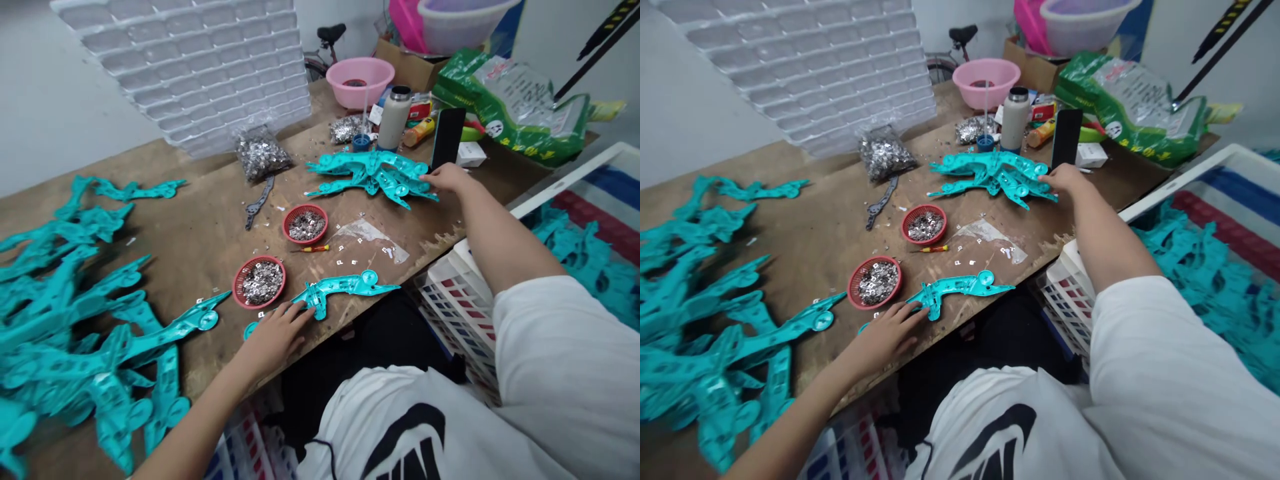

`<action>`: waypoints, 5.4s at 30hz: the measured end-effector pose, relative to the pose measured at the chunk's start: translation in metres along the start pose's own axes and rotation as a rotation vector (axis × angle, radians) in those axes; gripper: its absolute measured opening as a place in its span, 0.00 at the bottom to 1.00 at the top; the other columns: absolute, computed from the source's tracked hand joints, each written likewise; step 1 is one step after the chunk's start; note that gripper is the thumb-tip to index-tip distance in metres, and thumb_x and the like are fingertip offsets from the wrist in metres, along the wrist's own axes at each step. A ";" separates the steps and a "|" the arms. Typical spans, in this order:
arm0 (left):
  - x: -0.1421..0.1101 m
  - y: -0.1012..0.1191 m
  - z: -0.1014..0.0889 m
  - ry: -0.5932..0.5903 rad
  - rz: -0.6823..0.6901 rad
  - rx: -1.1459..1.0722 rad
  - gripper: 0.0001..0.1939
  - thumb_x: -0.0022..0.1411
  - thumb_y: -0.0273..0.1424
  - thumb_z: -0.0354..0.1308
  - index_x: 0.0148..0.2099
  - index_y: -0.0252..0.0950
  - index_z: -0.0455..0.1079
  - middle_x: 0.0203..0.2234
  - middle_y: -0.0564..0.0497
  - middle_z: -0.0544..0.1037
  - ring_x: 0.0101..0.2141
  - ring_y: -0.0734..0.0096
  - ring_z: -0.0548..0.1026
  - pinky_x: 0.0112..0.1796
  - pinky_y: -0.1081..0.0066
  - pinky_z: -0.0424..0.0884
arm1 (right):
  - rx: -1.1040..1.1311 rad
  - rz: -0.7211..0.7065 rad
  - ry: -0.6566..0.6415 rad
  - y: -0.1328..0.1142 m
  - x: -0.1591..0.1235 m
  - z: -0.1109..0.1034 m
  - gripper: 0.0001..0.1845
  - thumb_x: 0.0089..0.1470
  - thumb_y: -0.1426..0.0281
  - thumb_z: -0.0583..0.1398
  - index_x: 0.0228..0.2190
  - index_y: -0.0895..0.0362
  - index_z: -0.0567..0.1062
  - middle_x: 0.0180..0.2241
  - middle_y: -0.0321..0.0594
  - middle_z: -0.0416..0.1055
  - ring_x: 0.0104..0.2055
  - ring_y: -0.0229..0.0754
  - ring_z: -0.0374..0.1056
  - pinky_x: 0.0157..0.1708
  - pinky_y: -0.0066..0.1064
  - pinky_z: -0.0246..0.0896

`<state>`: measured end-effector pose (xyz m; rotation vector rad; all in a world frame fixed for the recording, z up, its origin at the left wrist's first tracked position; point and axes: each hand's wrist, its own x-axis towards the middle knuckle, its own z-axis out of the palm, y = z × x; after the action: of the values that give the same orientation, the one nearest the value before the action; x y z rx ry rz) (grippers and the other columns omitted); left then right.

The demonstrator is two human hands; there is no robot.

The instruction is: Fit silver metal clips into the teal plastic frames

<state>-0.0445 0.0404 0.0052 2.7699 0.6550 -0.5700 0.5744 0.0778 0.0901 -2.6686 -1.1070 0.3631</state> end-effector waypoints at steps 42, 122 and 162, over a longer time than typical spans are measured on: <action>0.027 -0.002 -0.008 0.467 -0.020 -0.073 0.31 0.92 0.40 0.66 0.87 0.35 0.77 0.90 0.29 0.71 0.90 0.34 0.68 0.88 0.42 0.63 | 0.155 -0.973 -0.620 -0.142 -0.159 0.087 0.15 0.78 0.63 0.72 0.57 0.50 0.99 0.47 0.45 0.96 0.48 0.54 0.93 0.55 0.42 0.88; 0.035 -0.003 -0.020 1.010 -0.167 -1.468 0.35 0.53 0.46 0.98 0.43 0.42 0.75 0.39 0.56 0.90 0.47 0.63 0.88 0.58 0.53 0.87 | 0.178 -1.387 -0.272 -0.115 -0.219 0.138 0.31 0.87 0.61 0.65 0.82 0.50 0.84 0.61 0.51 0.90 0.60 0.58 0.86 0.66 0.51 0.82; 0.036 -0.003 0.035 0.389 0.241 -0.633 0.25 0.81 0.57 0.72 0.68 0.50 0.89 0.82 0.49 0.84 0.92 0.36 0.65 0.92 0.38 0.59 | -0.154 -1.567 -0.765 -0.139 -0.174 0.136 0.16 0.87 0.60 0.68 0.59 0.48 0.98 0.53 0.47 0.92 0.54 0.55 0.87 0.59 0.45 0.77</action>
<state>-0.0273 0.0455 -0.0420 2.3017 0.4555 0.2107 0.3215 0.0651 0.0283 -0.9290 -2.9283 0.8980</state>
